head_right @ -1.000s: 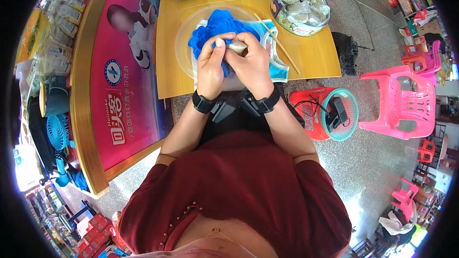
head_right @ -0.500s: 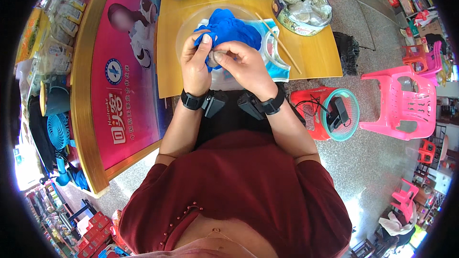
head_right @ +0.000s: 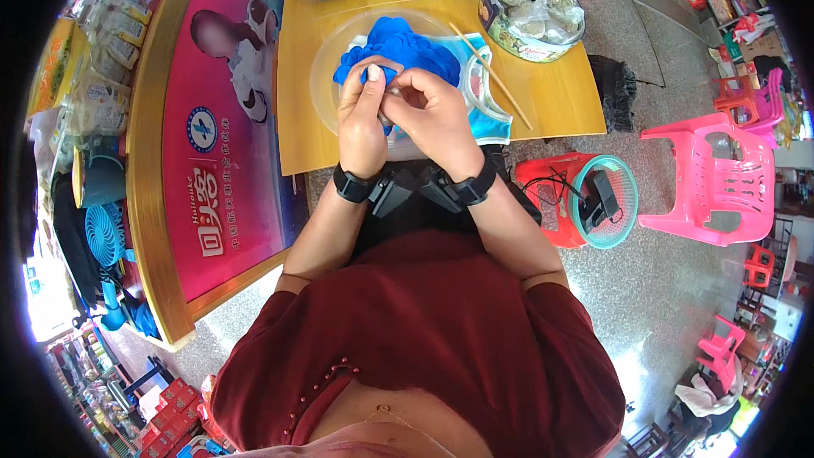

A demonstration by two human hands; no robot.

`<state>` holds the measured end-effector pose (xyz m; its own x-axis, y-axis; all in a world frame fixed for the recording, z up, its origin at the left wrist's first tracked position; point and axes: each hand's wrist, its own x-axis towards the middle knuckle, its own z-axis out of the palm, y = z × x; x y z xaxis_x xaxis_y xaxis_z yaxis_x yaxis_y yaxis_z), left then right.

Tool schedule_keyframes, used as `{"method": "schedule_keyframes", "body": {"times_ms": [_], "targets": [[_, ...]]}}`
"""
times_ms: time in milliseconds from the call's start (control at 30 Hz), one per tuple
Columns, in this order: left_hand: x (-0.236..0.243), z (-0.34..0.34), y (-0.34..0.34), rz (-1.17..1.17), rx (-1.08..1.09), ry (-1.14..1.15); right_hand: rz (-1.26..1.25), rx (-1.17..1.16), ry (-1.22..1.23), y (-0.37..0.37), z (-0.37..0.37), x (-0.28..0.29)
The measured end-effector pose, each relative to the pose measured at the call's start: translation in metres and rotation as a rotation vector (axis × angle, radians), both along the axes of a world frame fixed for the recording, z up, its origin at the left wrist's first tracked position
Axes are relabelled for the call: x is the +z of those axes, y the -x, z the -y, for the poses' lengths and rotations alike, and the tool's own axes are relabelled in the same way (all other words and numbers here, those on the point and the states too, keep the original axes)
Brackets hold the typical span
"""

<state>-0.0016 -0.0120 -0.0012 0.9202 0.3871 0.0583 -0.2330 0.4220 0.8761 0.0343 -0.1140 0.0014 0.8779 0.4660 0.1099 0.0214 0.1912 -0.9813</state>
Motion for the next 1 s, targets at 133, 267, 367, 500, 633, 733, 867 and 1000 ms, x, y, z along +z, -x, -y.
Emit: {"method": "schedule_keyframes", "body": {"times_ms": [133,267,367,500,633,733,867,1000], "targets": [[0.0,0.002,-0.001,0.0,0.051,-0.202,0.007,-0.173,0.035,0.0,-0.003,0.001],[0.001,-0.003,-0.002,0.068,0.021,-0.186,-0.007,-0.18,0.0,0.0,-0.001,0.0],[0.003,-0.007,0.001,0.042,-0.016,-0.036,-0.105,-0.133,-0.01,0.005,0.001,0.011],[0.009,-0.008,0.004,0.05,0.008,0.053,-0.232,0.134,-0.116,0.004,0.011,0.013],[0.017,-0.012,0.004,0.05,0.018,0.128,-0.193,0.277,-0.111,0.002,0.012,0.012],[0.017,-0.014,0.004,0.056,0.012,0.106,-0.14,0.158,-0.011,0.009,0.003,0.014],[0.011,-0.013,0.001,0.045,0.028,0.013,0.054,0.001,0.024,0.012,-0.003,0.008],[0.001,-0.016,-0.004,0.115,0.072,-0.222,0.161,-0.086,0.019,0.011,-0.002,0.006]]}}
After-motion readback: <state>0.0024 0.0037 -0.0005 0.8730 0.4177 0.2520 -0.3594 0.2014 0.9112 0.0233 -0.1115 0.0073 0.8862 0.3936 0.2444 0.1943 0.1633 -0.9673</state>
